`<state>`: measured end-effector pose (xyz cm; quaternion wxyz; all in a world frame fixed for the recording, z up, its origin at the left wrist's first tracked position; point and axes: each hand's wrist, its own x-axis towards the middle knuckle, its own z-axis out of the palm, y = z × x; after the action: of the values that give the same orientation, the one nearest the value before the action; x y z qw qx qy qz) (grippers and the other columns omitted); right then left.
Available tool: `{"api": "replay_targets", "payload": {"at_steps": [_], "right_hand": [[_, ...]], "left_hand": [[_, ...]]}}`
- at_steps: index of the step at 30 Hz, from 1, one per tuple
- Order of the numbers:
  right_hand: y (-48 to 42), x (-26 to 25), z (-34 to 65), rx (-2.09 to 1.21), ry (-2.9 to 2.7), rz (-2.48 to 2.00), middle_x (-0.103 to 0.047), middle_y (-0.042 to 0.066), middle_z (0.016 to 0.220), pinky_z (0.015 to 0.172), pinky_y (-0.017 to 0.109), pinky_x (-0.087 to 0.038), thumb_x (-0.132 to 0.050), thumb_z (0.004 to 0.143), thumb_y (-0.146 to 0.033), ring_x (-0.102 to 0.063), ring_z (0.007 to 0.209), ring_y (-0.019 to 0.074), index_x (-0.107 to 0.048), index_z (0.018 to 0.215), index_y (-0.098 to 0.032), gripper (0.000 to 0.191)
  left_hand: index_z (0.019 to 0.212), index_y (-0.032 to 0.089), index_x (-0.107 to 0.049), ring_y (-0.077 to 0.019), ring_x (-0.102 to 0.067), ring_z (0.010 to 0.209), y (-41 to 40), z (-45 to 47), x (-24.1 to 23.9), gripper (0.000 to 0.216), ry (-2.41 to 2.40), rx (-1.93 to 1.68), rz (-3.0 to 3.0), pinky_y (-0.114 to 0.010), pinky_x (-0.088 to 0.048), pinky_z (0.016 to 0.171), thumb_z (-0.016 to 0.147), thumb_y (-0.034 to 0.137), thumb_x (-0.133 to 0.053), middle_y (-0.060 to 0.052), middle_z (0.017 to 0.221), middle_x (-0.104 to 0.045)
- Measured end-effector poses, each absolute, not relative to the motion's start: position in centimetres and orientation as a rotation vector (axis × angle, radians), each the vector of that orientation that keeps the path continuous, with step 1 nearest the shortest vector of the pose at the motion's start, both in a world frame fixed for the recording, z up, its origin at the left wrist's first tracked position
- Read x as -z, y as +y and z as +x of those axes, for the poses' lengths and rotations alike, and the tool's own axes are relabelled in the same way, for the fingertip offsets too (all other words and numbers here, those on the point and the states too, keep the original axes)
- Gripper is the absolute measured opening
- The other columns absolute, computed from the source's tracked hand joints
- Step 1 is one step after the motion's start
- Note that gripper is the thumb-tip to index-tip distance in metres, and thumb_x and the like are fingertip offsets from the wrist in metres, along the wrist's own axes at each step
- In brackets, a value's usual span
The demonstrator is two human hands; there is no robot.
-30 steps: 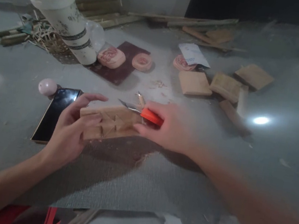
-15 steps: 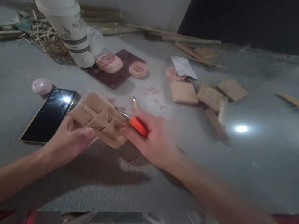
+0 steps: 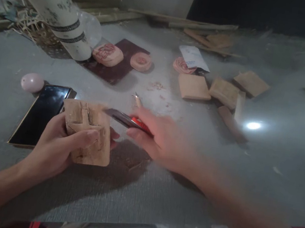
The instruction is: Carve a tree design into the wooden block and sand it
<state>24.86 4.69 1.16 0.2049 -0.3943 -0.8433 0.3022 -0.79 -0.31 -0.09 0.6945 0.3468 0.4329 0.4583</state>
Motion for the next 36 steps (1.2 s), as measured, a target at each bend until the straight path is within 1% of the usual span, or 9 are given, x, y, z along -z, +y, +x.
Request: {"api": "replay_targets", "payload": {"at_steps": [2, 4, 6, 8, 13, 20, 26, 30, 36], "right_hand": [[4.5, -1.1, 24.8, -0.821, -2.373, -1.065, -0.075, -0.002, 0.079, 0.058, 0.03, -0.041, -0.056, 0.115, -0.05, -0.066, 0.066, 0.0166, -0.068, 0.113, -0.025, 0.028], [4.2, -1.0, 24.7, -0.75, -2.395, -1.038, -0.083, 0.0, 0.098, 0.062, 0.03, -0.046, -0.058, 0.114, -0.044, -0.073, 0.074, 0.018, -0.068, 0.129, -0.026, 0.025], [4.0, -0.9, 24.7, -0.686, -2.4, -1.02, -0.085, 0.002, 0.122, 0.069, 0.03, -0.051, -0.06, 0.113, -0.034, -0.079, 0.085, 0.0189, -0.061, 0.151, -0.03, 0.038], [3.8, -0.7, 24.8, -0.653, -2.413, -0.993, -0.083, 0.002, 0.135, 0.075, 0.03, -0.054, -0.06, 0.11, -0.025, -0.081, 0.093, 0.0192, -0.055, 0.159, -0.033, 0.05], [3.8, -0.4, 25.0, -0.608, -2.453, -0.963, -0.085, 0.0, 0.132, 0.075, 0.031, -0.054, -0.059, 0.109, -0.02, -0.082, 0.094, 0.0199, -0.056, 0.158, -0.036, 0.052], [3.5, -0.5, 24.8, -0.615, -2.465, -0.997, -0.085, 0.001, 0.131, 0.085, 0.03, -0.06, -0.054, 0.115, -0.024, -0.082, 0.103, 0.0187, -0.053, 0.165, -0.033, 0.051], [3.3, -0.5, 24.7, -0.724, -2.462, -1.025, -0.083, 0.0, 0.136, 0.082, 0.027, -0.06, -0.053, 0.113, -0.02, -0.082, 0.1, 0.0156, -0.046, 0.169, -0.035, 0.058], [3.2, -0.3, 24.7, -0.752, -2.438, -1.016, -0.084, -0.001, 0.13, 0.084, 0.027, -0.061, -0.052, 0.114, -0.022, -0.078, 0.086, 0.0132, -0.049, 0.166, -0.036, 0.054], [3.3, -0.2, 24.4, -0.783, -2.414, -1.055, -0.086, -0.002, 0.116, 0.082, 0.027, -0.063, -0.054, 0.115, -0.025, -0.076, 0.075, 0.0132, -0.057, 0.162, -0.034, 0.048]], "left_hand": [[0.109, 0.02, -0.075, -0.0248, -0.087, 0.08, -0.3, -0.7, 0.1, 0.039, 1.026, -1.049, 0.779, -0.03, -0.073, 0.066, 0.084, 0.036, -0.1, -0.004, 0.092, -0.088], [0.112, 0.022, -0.07, -0.0258, -0.088, 0.079, -0.1, -0.6, 0.1, 0.043, 1.057, -1.086, 0.791, -0.03, -0.072, 0.063, 0.085, 0.036, -0.099, -0.002, 0.091, -0.087], [0.116, 0.023, -0.065, -0.0278, -0.088, 0.08, 0.0, -0.6, 0.2, 0.046, 1.056, -1.122, 0.801, -0.03, -0.073, 0.062, 0.086, 0.034, -0.098, -0.002, 0.094, -0.087], [0.116, 0.025, -0.062, -0.0284, -0.089, 0.083, 0.0, -0.6, 0.3, 0.046, 1.045, -1.142, 0.811, -0.031, -0.073, 0.065, 0.086, 0.027, -0.096, -0.001, 0.097, -0.086], [0.113, 0.026, -0.061, -0.0238, -0.089, 0.082, 0.1, -0.7, 0.4, 0.043, 1.033, -1.146, 0.831, -0.026, -0.072, 0.067, 0.085, 0.014, -0.09, 0.002, 0.094, -0.085], [0.121, 0.026, -0.066, -0.0176, -0.087, 0.082, 0.4, -0.7, 0.5, 0.045, 1.109, -1.117, 0.804, -0.023, -0.072, 0.071, 0.088, 0.026, -0.097, 0.002, 0.102, -0.087], [0.119, 0.026, -0.061, -0.0194, -0.087, 0.079, 0.6, -0.6, 0.4, 0.044, 1.112, -1.094, 0.77, -0.026, -0.073, 0.068, 0.091, 0.026, -0.094, 0.003, 0.099, -0.085], [0.119, 0.027, -0.058, -0.0224, -0.087, 0.078, 0.7, -0.7, 0.2, 0.047, 1.144, -1.074, 0.757, -0.029, -0.074, 0.065, 0.089, 0.027, -0.095, 0.002, 0.099, -0.085], [0.112, 0.026, -0.056, -0.0212, -0.085, 0.073, 0.9, -0.5, -0.5, 0.052, 1.234, -1.045, 0.825, -0.027, -0.071, 0.063, 0.079, 0.016, -0.095, 0.002, 0.089, -0.083]]}}
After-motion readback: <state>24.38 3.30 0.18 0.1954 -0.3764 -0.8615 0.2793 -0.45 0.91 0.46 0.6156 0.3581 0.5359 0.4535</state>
